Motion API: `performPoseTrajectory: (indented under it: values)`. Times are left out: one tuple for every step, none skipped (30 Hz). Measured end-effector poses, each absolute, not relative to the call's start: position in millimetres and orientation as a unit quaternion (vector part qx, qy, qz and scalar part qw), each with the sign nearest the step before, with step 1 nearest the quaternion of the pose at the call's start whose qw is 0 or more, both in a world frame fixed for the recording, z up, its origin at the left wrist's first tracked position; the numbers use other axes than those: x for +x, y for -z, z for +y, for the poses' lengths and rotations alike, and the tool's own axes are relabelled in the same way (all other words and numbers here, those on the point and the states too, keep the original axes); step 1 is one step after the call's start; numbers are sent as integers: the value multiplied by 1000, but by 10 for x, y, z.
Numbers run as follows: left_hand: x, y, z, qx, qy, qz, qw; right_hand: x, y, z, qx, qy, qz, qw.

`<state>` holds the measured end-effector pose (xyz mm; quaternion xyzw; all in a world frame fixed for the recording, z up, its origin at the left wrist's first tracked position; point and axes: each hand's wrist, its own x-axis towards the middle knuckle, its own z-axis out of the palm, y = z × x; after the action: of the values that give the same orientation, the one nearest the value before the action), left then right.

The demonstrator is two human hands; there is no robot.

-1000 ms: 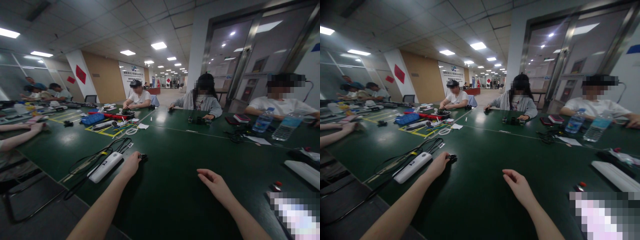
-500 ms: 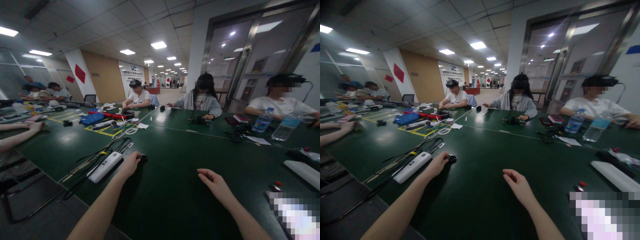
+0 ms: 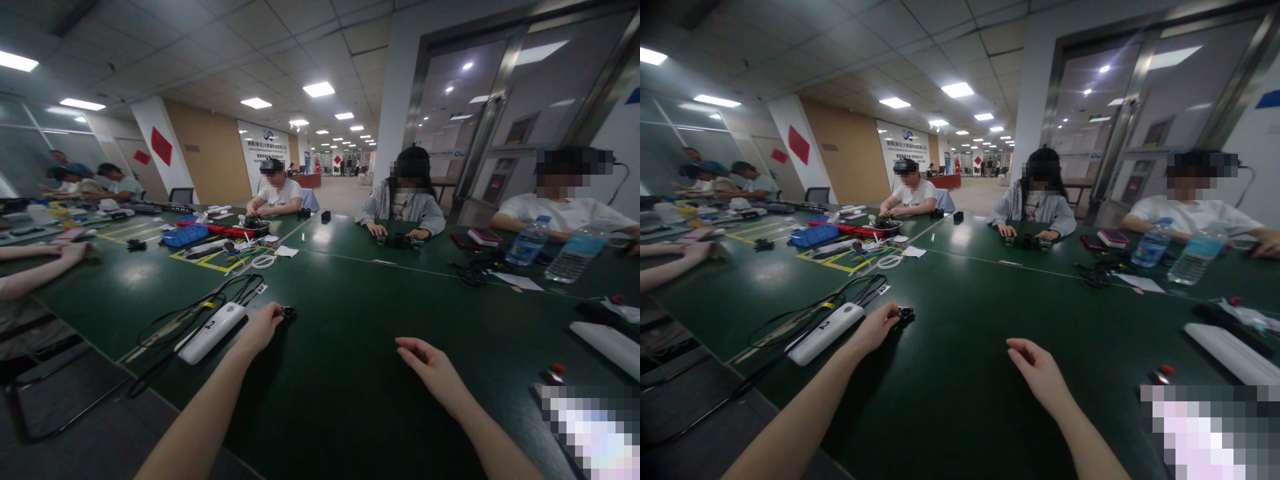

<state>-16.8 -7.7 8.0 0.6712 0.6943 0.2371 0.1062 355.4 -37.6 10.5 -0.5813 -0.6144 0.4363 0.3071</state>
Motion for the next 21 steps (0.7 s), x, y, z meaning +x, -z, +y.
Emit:
performPoseTrajectory:
  values:
    - [-168,-76,-72,671,-237,695,105,3550,-117,-381,-584,-437,-613,305]
    - [-170,-71,-66,670,-237,695,105,3546,-129,-386,-587,-437,-611,303]
    - [-173,-67,-60,670,-238,695,106,3542,-141,-390,-589,-437,-609,301]
    - [-176,-63,-55,670,-239,695,107,3540,-150,-394,-590,-438,-608,300]
    - [-178,-62,-51,670,-239,695,108,3539,-155,-397,-590,-438,-608,300]
    - [-178,-63,-49,670,-238,695,107,3539,-155,-398,-590,-437,-608,301]
    - [-177,-65,-48,671,-236,695,107,3541,-152,-397,-588,-437,-609,303]
    - [-173,-68,-48,672,-234,694,105,3544,-145,-396,-587,-436,-610,305]
    - [-168,-72,-49,674,-230,694,104,3547,-137,-393,-585,-436,-611,306]
    - [-162,-75,-50,675,-227,694,102,3550,-128,-391,-583,-437,-612,308]
    - [-156,-77,-51,677,-224,694,100,3552,-120,-388,-580,-439,-611,310]
    - [-151,-77,-51,677,-221,695,98,3553,-115,-387,-579,-440,-611,312]
    - [-147,-75,-51,678,-219,696,95,3553,-112,-386,-578,-442,-610,314]
    - [-144,-70,-50,678,-218,696,91,3553,-110,-385,-579,-443,-608,314]
    - [-143,-65,-48,680,-217,695,87,3552,-109,-385,-579,-443,-608,314]
    - [-143,-59,-46,681,-218,694,82,3551,-109,-385,-580,-443,-607,313]
    - [-145,-54,-43,682,-221,693,80,3552,-107,-384,-580,-443,-607,314]
    - [-148,-49,-41,682,-225,691,79,3554,-104,-382,-579,-444,-607,314]
    - [-153,-46,-39,682,-229,690,80,3556,-99,-380,-578,-446,-607,315]
    - [-158,-43,-37,679,-233,691,81,3560,-93,-377,-575,-448,-607,315]
    - [-163,-42,-36,676,-238,692,85,3564,-88,-374,-573,-450,-608,316]
